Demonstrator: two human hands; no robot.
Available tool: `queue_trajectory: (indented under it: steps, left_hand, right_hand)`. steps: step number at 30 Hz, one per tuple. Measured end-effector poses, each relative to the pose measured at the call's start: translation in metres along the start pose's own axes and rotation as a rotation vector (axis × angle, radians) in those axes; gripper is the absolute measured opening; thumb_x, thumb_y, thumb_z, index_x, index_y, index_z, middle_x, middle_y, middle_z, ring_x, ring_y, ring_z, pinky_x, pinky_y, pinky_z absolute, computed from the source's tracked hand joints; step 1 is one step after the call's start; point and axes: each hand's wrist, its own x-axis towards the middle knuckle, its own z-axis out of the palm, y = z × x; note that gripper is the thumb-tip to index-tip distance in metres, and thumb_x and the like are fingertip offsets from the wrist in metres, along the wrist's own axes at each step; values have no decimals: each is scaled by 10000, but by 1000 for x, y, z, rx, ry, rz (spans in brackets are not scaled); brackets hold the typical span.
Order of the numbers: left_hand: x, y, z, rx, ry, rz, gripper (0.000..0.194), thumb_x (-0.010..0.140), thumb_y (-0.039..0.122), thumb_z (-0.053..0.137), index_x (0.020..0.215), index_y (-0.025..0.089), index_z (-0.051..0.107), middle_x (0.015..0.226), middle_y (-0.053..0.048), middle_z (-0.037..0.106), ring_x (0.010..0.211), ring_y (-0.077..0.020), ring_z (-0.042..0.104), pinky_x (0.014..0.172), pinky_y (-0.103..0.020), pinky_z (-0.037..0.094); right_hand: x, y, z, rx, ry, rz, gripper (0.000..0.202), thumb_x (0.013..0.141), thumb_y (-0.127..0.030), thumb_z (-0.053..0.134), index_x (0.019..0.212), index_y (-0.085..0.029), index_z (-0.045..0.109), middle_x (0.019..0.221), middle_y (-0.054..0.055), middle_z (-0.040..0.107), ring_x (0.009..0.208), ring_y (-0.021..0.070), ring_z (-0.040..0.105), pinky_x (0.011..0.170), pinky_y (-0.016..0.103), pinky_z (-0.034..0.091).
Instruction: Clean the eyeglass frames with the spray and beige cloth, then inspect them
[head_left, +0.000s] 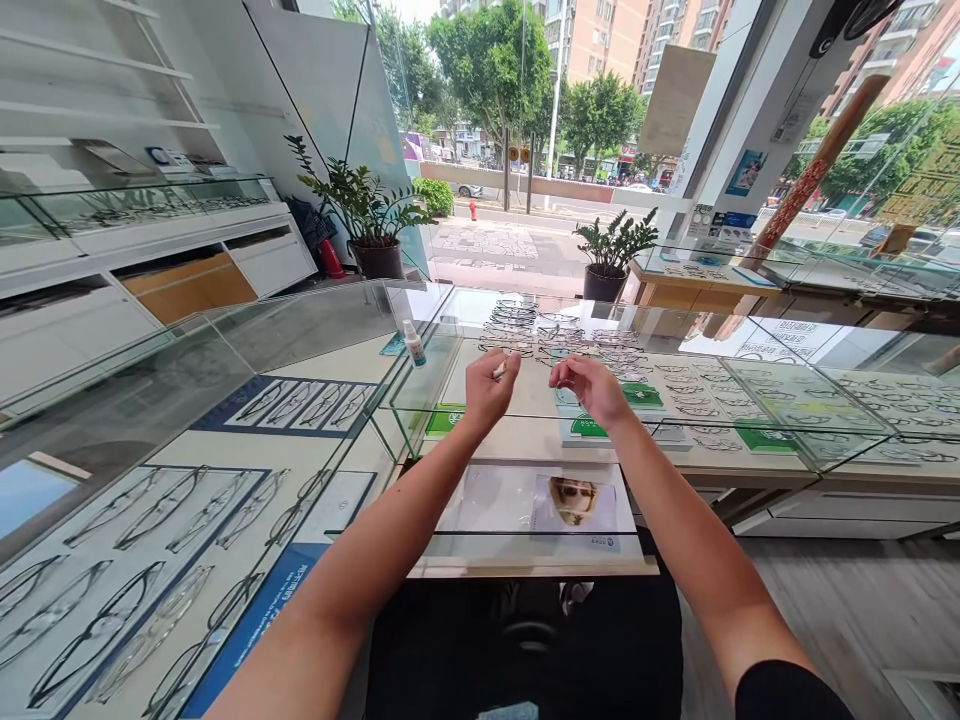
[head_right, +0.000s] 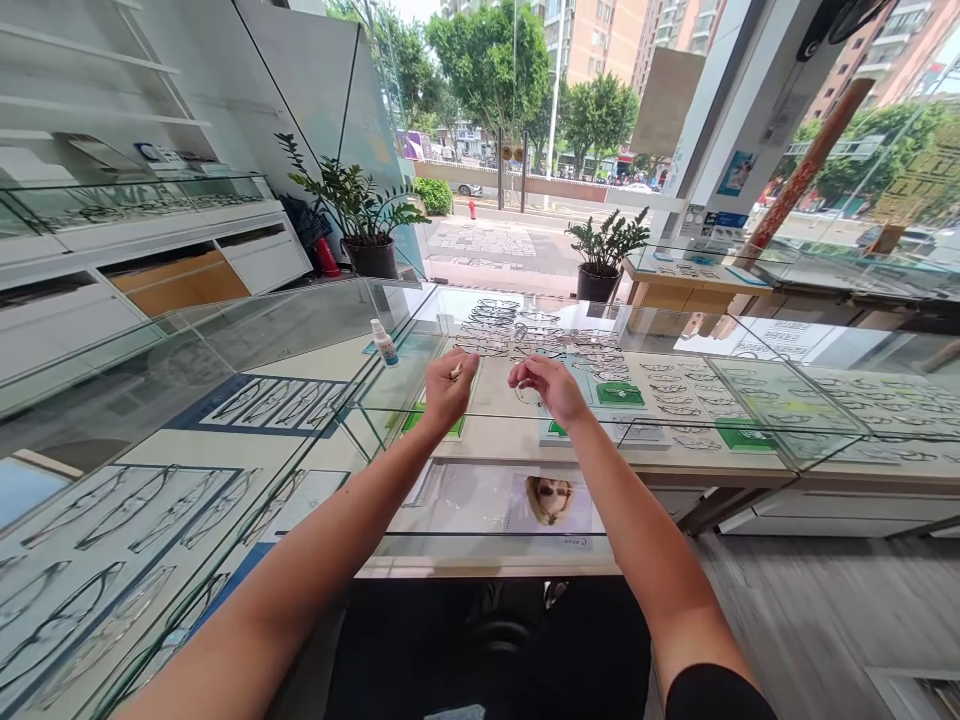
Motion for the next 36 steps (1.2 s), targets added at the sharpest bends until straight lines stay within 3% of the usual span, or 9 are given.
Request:
queue_trajectory:
  steps: [2,4,7,12,16,24,27,31,36]
  left_hand:
    - [-4,-2,1,15,-27,31,675,1093,618,537,585,227,323,616,3,341,642,-172,354,661,-348,274]
    - [-9,-4,2,44,-41,29,544,1115,561,479,684,231,503,676,-12,475,674,-183,447,684,-339,337]
    - [-15,-6,3,176,-22,38,310,1088,475,507,1093,218,681,858,-29,648,765,-188,578,728,-317,446]
    - [-19,-5,0,423,2,299,678,936,468,734,1523,181,553,1305,-151,728,957,-231,668,900,-400,603]
    - [-22,-2,-4,478,-15,368,698,980,514,766,1564,194,558,1472,-205,691,1057,-262,711,981,-437,637]
    - [-23,15,-21,436,117,455,580,991,602,794,1406,210,689,1258,-147,785,872,-205,698,863,-381,640]
    - [-24,22,-22,439,156,471,546,990,595,802,1361,206,709,1210,-139,792,884,-210,713,844,-375,637]
    - [-25,29,-19,396,179,539,499,987,528,832,1343,200,709,1191,-134,794,915,-209,734,796,-345,630]
    - [-3,53,-21,374,211,688,494,972,541,847,1305,203,709,1143,-119,788,910,-207,741,727,-318,620]
  right_hand:
    - [-1,-4,3,-14,-45,2,340,909,-499,742,728,-212,712,844,59,729,861,203,672,836,343,496]
    - [-1,-8,5,-41,-74,1,348,925,-498,718,730,-210,711,841,61,732,851,202,666,842,347,494]
    - [0,-14,4,-121,-93,29,347,931,-493,693,731,-209,695,836,59,729,840,201,663,841,352,486]
    - [8,-25,-5,-300,-185,130,363,906,-495,689,694,-200,676,785,57,719,822,201,669,835,357,463]
    - [15,-43,-3,-443,-349,207,379,902,-491,692,666,-195,681,763,65,738,826,206,675,870,369,478]
    - [17,-92,23,-727,-546,129,372,951,-505,667,752,-207,766,847,58,802,857,210,677,889,375,519]
    - [11,-113,31,-929,-487,73,422,993,-572,637,846,-217,810,955,73,834,927,242,709,899,394,518]
    - [-3,-140,34,-1195,-240,-34,416,1049,-547,572,917,-228,805,969,69,818,892,253,697,807,390,476]
    - [-29,-163,29,-1101,15,-352,374,1098,-514,545,1026,-238,786,1085,67,824,1013,265,720,907,421,498]
